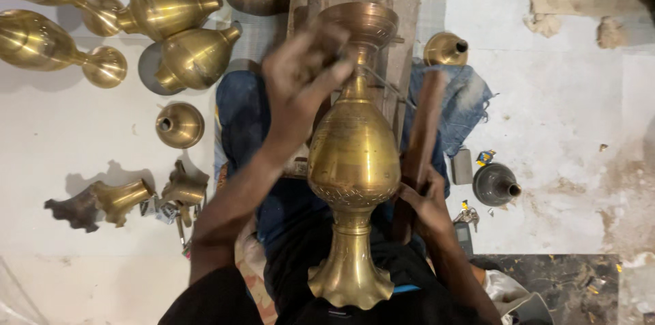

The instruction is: The person sits on the floor and hammers a brass vase resting on a wooden block, holding a metal punch against the surface and striking it with a wooden mallet. They rotate and reposition the vase repeatedly to work different areas of its body and neck.

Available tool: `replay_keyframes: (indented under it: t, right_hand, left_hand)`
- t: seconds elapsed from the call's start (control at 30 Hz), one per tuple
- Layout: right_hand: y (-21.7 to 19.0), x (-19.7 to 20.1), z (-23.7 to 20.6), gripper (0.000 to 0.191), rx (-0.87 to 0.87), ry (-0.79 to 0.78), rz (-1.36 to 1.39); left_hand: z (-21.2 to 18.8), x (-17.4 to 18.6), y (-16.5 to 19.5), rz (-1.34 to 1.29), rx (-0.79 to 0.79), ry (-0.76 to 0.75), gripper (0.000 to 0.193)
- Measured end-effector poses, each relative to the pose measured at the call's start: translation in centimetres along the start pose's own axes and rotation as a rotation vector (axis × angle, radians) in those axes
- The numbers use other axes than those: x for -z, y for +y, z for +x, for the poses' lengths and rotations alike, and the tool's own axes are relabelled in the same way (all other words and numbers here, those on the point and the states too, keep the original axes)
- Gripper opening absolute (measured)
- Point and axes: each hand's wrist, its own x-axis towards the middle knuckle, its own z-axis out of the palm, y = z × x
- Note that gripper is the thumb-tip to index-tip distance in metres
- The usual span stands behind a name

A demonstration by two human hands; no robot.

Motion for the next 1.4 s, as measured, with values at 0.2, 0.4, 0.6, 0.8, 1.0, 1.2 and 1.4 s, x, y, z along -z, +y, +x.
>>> replay_keyframes:
  t: [0.2,0.4,0.6,0.8,1.0,1.2,1.4]
  right_hand:
    - [-1.1,-3.7,0.2,0.05,0.582,0.264,-0.188]
    - [1.6,-2.6,0.8,0.056,0.517,0.237,-0.118]
    - [0.6,-1.5,1.9,0.049,0.427,0.289,-0.331]
    - [-3.2,-1.0,2.7,0.077,0.41,0.278,-0.416]
    - [-5.9,0.3,3.4,0.078,0.474,0.306,-0.318]
    - [-10.9,0.2,4.3,0.064,0.589,0.259,-0.323]
    - [-13.1,-0.2,5.0,0.073,0.607,0.218,-0.331]
  left_hand:
    - [8.9,-1.7,-4.1,0.356,-0.495,-0.287,0.041]
    - [11.9,-1.4,-4.5,0.596,-0.796,-0.497,0.066]
    - [12.6,-1.6,-4.5,0.77,-0.608,-0.737,0.056]
    - [12.9,-1.5,-3.5,0.837,-0.696,-0.772,0.055]
    - [12.7,-1.3,-2.5,0.941,-0.622,-0.844,0.065]
    - [11.6,-0.9,-1.5,0.886,-0.625,-0.802,0.065]
    - [10.3,-0.5,-1.6,0.996,-0.501,-0.774,0.073]
